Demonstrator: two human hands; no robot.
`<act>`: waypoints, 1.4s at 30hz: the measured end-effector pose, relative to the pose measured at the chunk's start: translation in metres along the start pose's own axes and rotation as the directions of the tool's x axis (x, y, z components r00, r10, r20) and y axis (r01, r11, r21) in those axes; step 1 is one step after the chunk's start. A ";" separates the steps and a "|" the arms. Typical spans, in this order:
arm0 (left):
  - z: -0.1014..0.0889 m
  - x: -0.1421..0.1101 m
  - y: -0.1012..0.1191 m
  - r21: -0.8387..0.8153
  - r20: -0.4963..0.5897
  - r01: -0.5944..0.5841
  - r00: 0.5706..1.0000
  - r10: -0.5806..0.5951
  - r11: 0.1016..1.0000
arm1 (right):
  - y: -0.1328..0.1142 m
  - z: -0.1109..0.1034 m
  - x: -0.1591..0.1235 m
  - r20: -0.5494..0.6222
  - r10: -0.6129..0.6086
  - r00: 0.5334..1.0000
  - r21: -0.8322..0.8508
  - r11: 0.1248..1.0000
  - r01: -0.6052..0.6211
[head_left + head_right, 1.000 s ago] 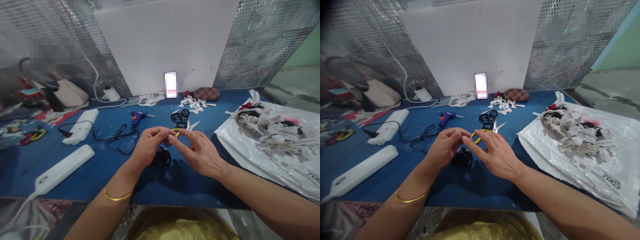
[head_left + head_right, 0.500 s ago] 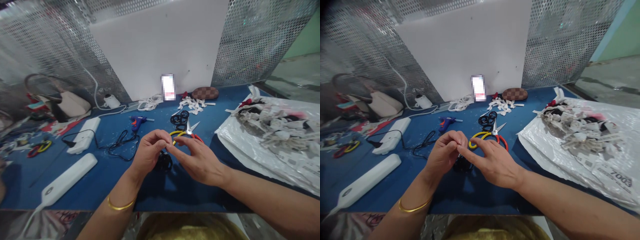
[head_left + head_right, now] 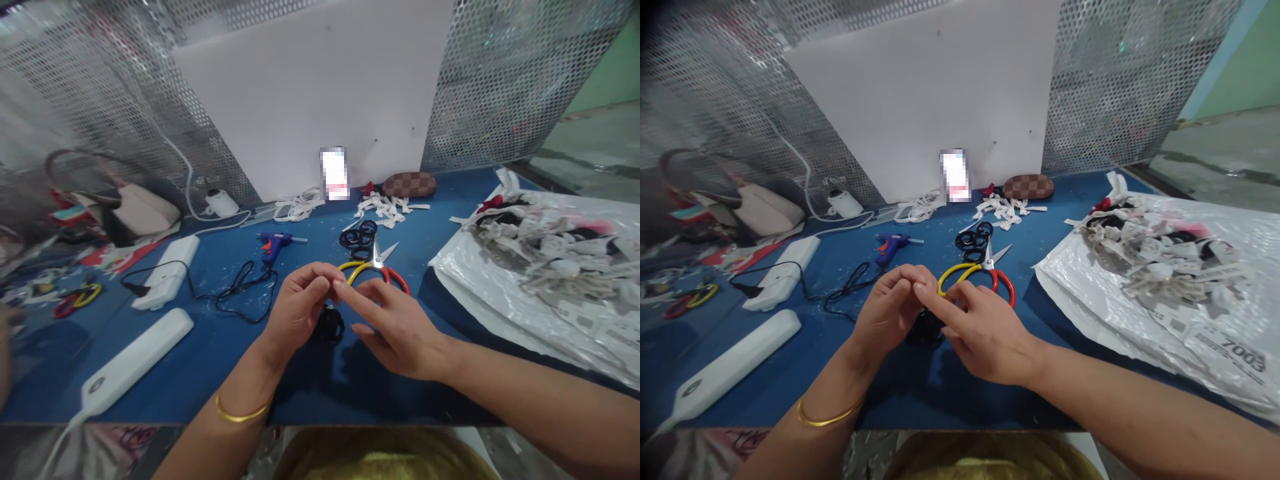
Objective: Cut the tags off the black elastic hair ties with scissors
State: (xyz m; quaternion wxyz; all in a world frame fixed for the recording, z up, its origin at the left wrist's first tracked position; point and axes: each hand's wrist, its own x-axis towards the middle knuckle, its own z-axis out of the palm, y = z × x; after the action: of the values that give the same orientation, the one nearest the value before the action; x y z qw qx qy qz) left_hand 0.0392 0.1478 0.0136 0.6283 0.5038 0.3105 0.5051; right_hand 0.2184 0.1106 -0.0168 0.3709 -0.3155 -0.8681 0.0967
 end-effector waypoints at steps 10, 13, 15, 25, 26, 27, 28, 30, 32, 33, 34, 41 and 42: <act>0.010 0.001 -0.008 -0.211 -0.134 0.206 0.962 -0.237 0.956 | -0.008 0.004 -0.004 0.278 0.112 0.954 0.711 0.643 -0.283; 0.013 0.000 -0.007 -0.204 -0.198 0.170 0.957 -0.210 0.964 | -0.007 0.006 -0.005 0.283 0.101 0.954 0.739 0.611 -0.284; 0.014 0.000 -0.007 -0.195 -0.229 0.138 0.956 -0.182 0.971 | -0.007 0.008 -0.005 0.278 0.094 0.956 0.765 0.581 -0.280; 0.020 -0.002 -0.014 -0.106 -0.283 -0.041 0.959 0.010 0.993 | -0.015 0.002 0.000 0.382 0.096 0.919 0.865 0.313 -0.393; 0.020 -0.002 -0.014 -0.094 -0.280 -0.062 0.959 0.034 0.994 | -0.016 0.001 0.001 0.400 0.091 0.912 0.880 0.241 -0.410; 0.020 -0.002 -0.015 -0.086 -0.275 -0.077 0.960 0.051 0.993 | -0.016 0.001 0.001 0.413 0.084 0.907 0.890 0.172 -0.422; 0.020 -0.002 -0.015 -0.082 -0.267 -0.086 0.962 0.061 0.993 | -0.016 0.001 0.001 0.421 0.076 0.904 0.897 0.113 -0.427; 0.020 -0.002 -0.016 -0.086 -0.244 -0.099 0.967 0.076 0.991 | -0.016 0.002 0.000 0.434 0.064 0.899 0.899 0.035 -0.437; 0.019 -0.002 -0.016 -0.094 -0.219 -0.112 0.972 0.089 0.989 | -0.015 0.004 -0.001 0.444 0.053 0.894 0.896 -0.010 -0.444; 0.020 -0.002 -0.015 -0.095 -0.208 -0.114 0.974 0.092 0.989 | -0.015 0.005 -0.001 0.448 0.050 0.893 0.894 -0.029 -0.447; 0.020 -0.002 -0.015 -0.093 -0.201 -0.114 0.975 0.094 0.989 | -0.015 0.005 -0.001 0.448 0.054 0.892 0.894 -0.049 -0.446; 0.025 -0.002 -0.017 -0.117 -0.332 -0.127 0.940 0.082 0.985 | -0.017 -0.004 0.006 0.467 0.114 0.877 0.861 -0.287 -0.421; 0.025 -0.002 -0.017 -0.108 -0.355 -0.135 0.931 0.088 0.985 | -0.018 -0.006 0.007 0.463 0.122 0.878 0.859 -0.304 -0.411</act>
State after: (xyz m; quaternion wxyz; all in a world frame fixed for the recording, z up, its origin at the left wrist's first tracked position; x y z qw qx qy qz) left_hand 0.0666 0.1384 0.0046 0.5651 0.3808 0.3541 0.6405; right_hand 0.2104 0.1004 -0.0020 0.3572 -0.0861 -0.3934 0.8428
